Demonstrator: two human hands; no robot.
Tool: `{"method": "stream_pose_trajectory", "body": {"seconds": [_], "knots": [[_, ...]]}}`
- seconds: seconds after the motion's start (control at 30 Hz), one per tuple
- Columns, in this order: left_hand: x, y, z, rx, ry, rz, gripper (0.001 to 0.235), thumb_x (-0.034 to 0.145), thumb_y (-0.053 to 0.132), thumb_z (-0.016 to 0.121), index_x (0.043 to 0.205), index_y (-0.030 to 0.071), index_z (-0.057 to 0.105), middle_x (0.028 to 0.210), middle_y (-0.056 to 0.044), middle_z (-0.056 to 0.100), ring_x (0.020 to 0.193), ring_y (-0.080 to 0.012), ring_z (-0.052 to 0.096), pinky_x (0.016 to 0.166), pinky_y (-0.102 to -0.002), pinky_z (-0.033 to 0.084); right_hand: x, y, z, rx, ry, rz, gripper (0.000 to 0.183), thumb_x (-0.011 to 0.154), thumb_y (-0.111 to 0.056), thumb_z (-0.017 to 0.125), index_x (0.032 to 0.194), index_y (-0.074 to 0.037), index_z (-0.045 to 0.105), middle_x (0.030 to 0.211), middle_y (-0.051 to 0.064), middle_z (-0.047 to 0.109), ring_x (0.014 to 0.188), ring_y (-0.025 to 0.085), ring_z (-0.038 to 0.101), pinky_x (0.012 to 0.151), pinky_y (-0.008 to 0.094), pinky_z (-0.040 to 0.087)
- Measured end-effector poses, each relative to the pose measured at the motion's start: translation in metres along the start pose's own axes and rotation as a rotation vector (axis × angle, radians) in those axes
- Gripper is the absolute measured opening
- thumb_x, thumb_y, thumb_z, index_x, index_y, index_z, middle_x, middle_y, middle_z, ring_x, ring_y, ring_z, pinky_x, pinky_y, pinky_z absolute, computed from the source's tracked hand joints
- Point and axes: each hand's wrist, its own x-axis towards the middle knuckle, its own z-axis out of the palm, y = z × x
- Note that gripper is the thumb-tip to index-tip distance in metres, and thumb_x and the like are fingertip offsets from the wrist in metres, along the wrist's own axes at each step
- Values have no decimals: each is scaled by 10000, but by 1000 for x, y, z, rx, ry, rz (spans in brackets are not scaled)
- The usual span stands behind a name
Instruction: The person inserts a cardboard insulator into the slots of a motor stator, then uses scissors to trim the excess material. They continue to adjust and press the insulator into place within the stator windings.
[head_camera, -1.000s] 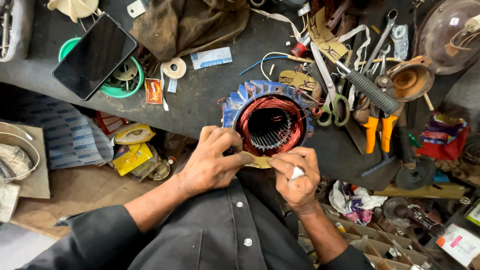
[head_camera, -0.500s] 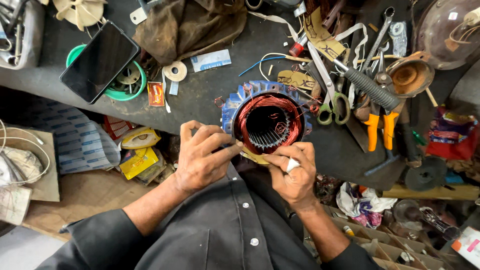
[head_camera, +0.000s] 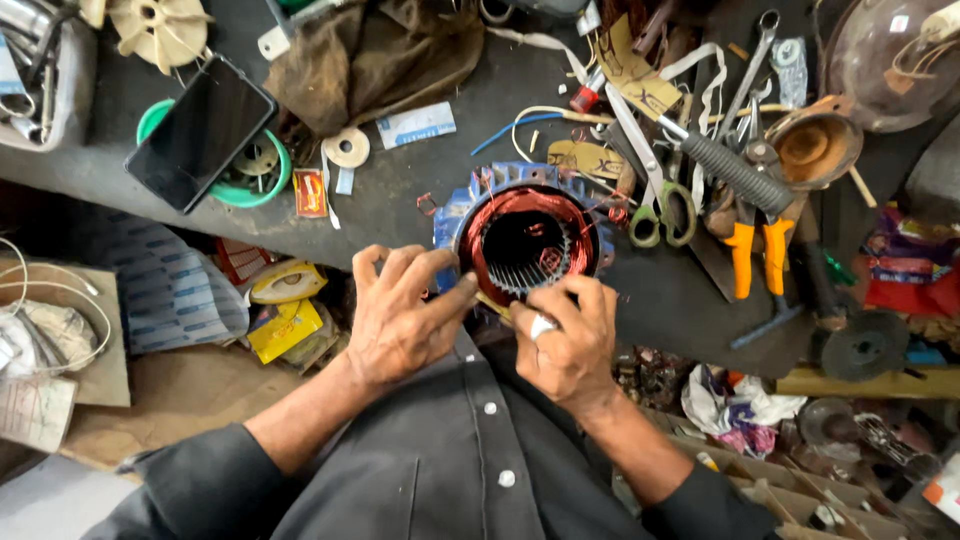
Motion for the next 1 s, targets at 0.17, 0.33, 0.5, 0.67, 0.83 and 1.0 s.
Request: {"method": "stream_pose_trajectory", "body": {"seconds": [0.17,0.33,0.5,0.67,0.83,1.0], "knots": [[-6,-7,6,-28,-39,156,512,698,207,739,1204,130,740,1218,-25,664,1093,-223,614,926,-509,380,-1,7,-8,49,4,-53,300,752,-49,824,1050,-42,788,1041,65,619,1014,297,581,863,445,473],[-12,-2,19,-5,-14,164,479,732,191,747,1206,116,738,1190,12,676,1100,-207,613,915,-477,386,-11,28,-10,36,-17,-169,309,747,-23,814,1050,-80,798,1004,26,593,974,281,567,830,423,484],[-2,11,19,-52,14,79,347,794,201,777,1135,161,730,1158,-14,664,1093,-232,583,893,-482,377,-14,48,-28,137,31,-45,386,732,-16,853,1087,-82,719,1085,75,595,1014,305,588,876,420,514],[6,27,36,-106,-23,135,325,830,154,775,1153,145,742,1128,0,672,1108,-217,575,929,-471,380,-15,73,-42,183,-69,106,492,747,-37,881,1189,-70,669,1241,144,576,1127,346,618,958,418,537],[9,31,43,-219,-47,31,250,816,124,756,1058,186,742,1017,57,671,1046,-177,586,908,-431,346,22,90,-47,116,-272,-117,491,731,-130,873,1201,-205,754,1441,201,477,1335,416,496,1111,491,436],[11,29,40,-271,-50,33,224,788,84,737,987,186,747,962,57,671,993,-162,607,890,-406,332,64,100,-48,25,-449,-350,411,692,-271,842,1100,-245,798,1564,196,360,1412,451,368,1141,570,339]]}}
